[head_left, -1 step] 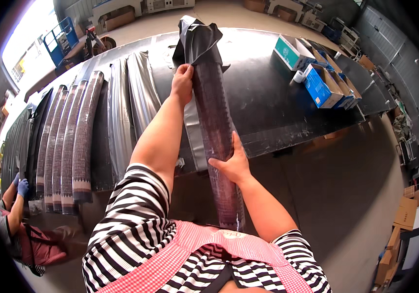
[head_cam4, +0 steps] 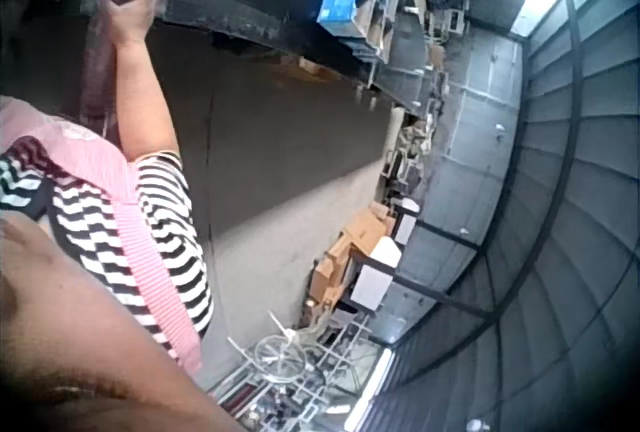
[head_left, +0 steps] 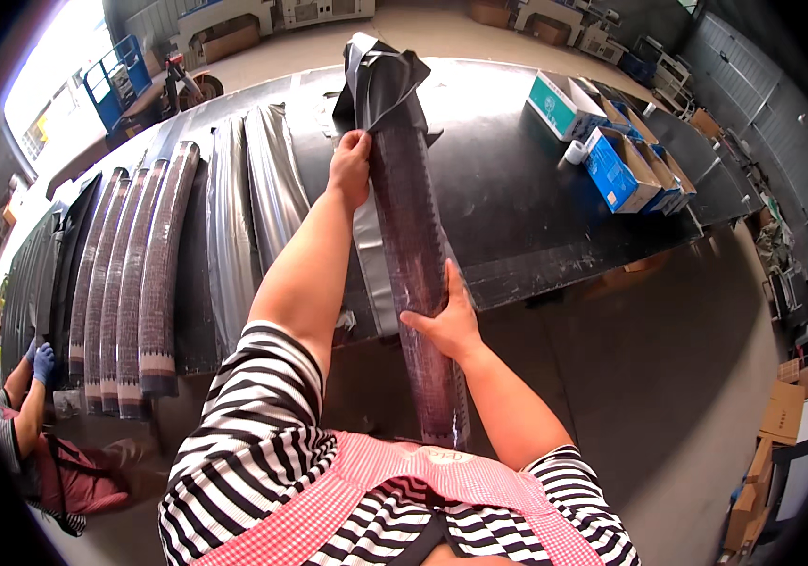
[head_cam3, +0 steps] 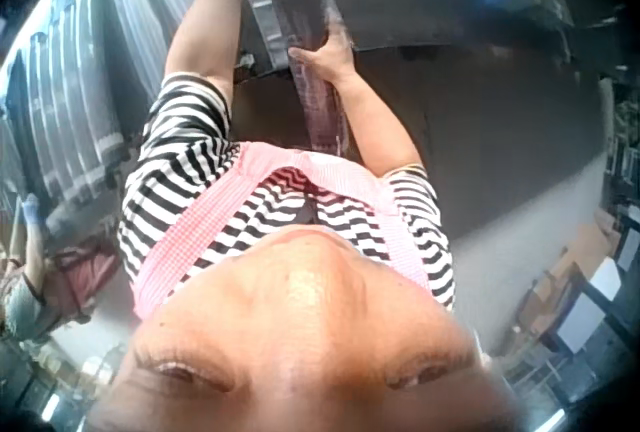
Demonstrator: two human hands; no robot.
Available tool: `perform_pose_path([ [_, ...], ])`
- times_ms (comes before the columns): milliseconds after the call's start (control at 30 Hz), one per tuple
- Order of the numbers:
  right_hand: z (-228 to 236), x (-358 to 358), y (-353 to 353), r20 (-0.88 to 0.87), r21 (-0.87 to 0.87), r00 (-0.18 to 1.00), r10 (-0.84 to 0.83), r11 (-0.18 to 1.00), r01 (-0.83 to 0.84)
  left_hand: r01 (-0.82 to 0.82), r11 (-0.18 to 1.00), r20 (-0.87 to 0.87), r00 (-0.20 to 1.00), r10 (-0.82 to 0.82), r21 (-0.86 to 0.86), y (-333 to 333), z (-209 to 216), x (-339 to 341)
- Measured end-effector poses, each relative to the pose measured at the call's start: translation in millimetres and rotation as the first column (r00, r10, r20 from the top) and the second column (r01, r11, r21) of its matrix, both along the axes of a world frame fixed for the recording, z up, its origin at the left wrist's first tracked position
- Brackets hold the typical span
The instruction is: The person wraps rolled mats in black plastic bags, folding the ends and securing them with tape. They then apply white labels to the wrapped mats on a table.
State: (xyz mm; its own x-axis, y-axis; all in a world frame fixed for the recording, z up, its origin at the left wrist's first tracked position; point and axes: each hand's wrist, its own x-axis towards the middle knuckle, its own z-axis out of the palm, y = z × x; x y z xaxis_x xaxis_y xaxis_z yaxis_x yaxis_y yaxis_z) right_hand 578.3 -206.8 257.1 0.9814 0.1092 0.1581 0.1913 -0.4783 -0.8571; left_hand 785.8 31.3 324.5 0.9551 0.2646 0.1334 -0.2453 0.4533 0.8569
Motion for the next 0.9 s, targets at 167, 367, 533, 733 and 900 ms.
perform_pose_path([
  [167, -51.7, 80.0, -16.5, -0.231, 0.508, 0.929, 0.288, 0.850, -0.137, -0.027, 0.994, -0.021, 0.999, 0.025, -0.107, 7.7, -30.3, -0.3],
  [367, 21.9, 262.9, 27.6, 0.187, 0.320, 0.963, 0.194, 0.915, -0.246, -0.484, 0.714, 0.222, 0.873, 0.435, 0.506, -16.7, -28.3, -1.8],
  [533, 22.7, 305.0, 46.9, 0.082, 0.179, 0.925, 0.372, 0.907, -0.381, -0.612, 0.153, 0.579, 0.787, 0.213, 0.776, -11.6, 17.5, -37.8],
  [733, -71.3, 120.6, -42.7, -0.020, 0.121, 0.799, 0.601, 0.795, -0.595, -0.151, 0.135, 0.186, 0.936, -0.300, 0.979, -56.9, -41.3, -198.8],
  [900, -1.2, 75.0, -116.7, -0.412, -0.387, 0.537, 0.736, 0.392, -0.834, 0.237, 0.625, -0.102, 0.964, -0.244, 0.744, -64.8, -118.6, -273.2],
])
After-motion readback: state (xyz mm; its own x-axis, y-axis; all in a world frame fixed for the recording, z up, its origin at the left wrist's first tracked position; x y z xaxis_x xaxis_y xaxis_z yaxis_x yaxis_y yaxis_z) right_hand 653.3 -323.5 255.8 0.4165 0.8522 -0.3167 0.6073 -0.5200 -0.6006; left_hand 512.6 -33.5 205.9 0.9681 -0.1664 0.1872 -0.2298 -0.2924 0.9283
